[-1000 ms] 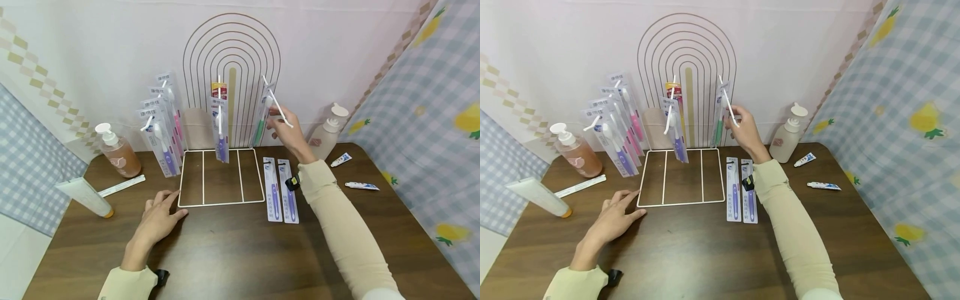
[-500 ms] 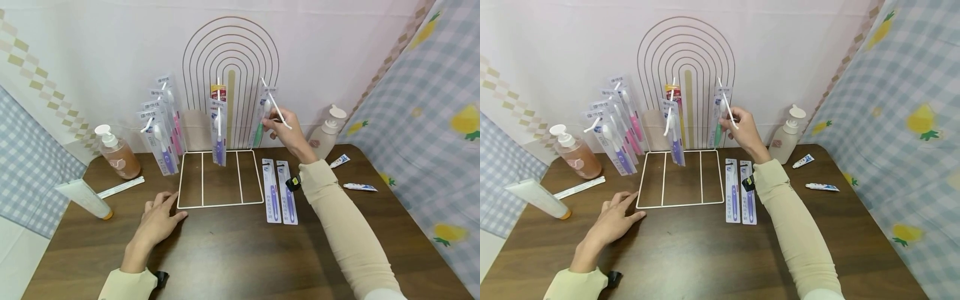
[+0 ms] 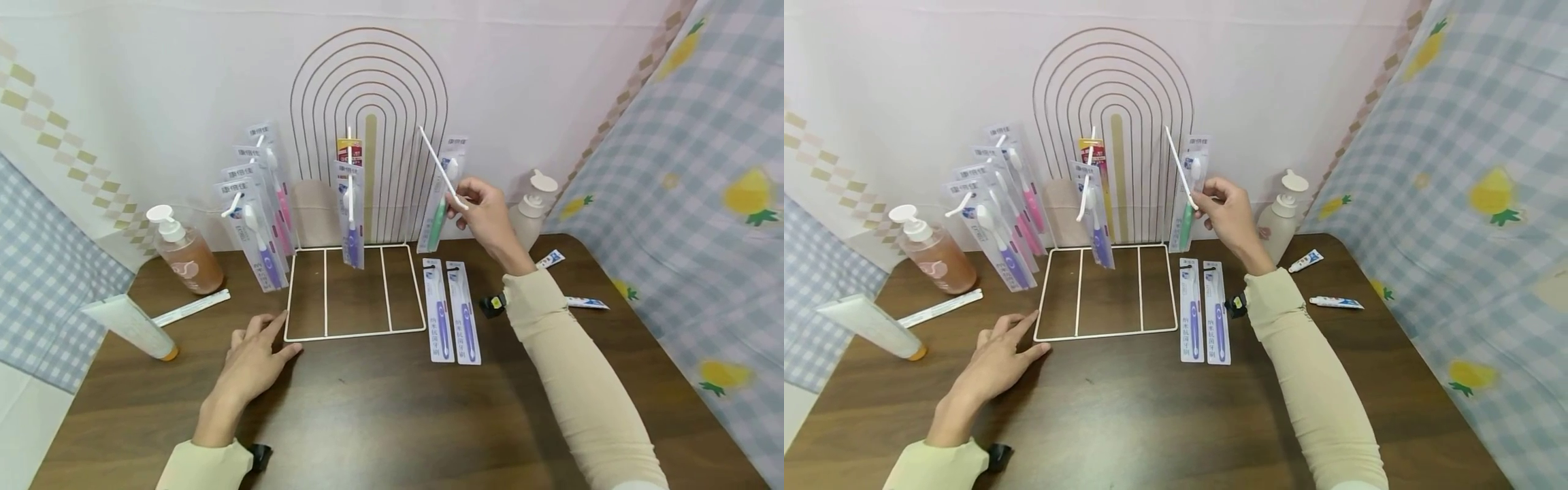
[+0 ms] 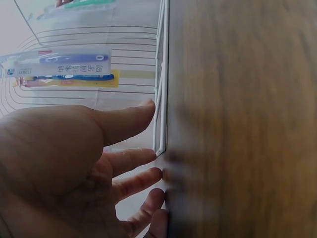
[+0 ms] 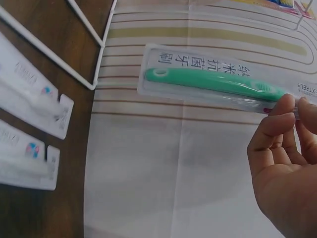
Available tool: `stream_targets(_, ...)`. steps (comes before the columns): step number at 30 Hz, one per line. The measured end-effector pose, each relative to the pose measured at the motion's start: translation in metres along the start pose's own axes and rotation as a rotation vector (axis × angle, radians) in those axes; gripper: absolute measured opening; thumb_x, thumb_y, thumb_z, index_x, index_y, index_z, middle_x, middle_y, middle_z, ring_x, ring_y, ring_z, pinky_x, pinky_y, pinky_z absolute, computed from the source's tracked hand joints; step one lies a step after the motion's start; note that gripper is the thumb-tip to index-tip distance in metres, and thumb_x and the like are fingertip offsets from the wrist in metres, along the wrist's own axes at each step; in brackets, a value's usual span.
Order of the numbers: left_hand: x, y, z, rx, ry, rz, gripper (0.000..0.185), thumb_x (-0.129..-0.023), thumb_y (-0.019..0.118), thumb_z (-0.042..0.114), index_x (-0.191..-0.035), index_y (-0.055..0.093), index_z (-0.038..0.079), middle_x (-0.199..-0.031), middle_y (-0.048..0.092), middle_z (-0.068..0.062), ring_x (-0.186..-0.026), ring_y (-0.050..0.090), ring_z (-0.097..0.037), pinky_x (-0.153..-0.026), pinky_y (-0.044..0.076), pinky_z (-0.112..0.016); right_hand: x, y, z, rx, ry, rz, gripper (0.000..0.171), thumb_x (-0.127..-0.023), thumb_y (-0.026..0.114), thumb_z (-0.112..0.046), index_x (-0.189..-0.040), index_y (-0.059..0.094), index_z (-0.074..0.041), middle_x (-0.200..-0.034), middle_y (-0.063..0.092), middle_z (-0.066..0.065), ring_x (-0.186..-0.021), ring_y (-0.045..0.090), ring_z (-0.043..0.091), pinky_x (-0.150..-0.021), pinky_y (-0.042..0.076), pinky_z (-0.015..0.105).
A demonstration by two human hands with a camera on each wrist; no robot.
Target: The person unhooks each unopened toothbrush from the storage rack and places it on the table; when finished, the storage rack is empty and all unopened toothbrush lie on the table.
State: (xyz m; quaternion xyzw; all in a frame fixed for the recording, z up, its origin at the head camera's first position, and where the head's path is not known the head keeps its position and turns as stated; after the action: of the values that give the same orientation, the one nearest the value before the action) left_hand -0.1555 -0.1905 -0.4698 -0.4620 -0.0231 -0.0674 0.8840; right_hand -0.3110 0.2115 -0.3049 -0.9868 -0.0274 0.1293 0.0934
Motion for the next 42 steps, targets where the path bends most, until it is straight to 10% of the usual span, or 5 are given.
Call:
stream_targets(21, 0.001, 0.005, -0.003, -0.007, -0.017, -0.008, 0.079, -0.112, 0.07, 0.051, -0.176, 0.044, 0.013, -0.172, 0.042, -0.021, -0.137, 0.042, -0.055, -0.102, 0.044, -0.072, 0.08, -0.066, 0.094, 0.291, 0.359, 0.044, 0.037, -0.116, 0.069, -0.027, -0.118, 0.075, 0.01, -0.063, 0.057, -0.01, -0.061, 0.051, 0.005, -0.057, 0.042, 0.022)
stream_targets(42, -0.002, 0.002, 0.0, -0.011, -0.006, -0.021, 0.08, -0.111, 0.071, 0.05, -0.176, 0.044, 0.012, -0.171, 0.042, -0.022, -0.136, 0.042, -0.055, -0.101, 0.045, -0.073, 0.113, -0.068, 0.138, 0.386, 0.511, 0.017, 0.032, -0.114, 0.069, -0.022, -0.114, 0.08, 0.007, -0.066, 0.062, -0.006, -0.065, 0.055, 0.008, -0.062, 0.046, 0.025)
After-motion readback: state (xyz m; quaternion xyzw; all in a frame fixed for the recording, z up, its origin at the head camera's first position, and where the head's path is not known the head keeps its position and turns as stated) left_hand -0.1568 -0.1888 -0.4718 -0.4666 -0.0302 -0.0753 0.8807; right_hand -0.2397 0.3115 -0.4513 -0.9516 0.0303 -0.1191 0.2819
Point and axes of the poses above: each hand's wrist, its own x-axis away from the middle knuckle, its own y-axis out of the palm, z = x × y, the point moved 5 cm from there along -x, towards the middle knuckle
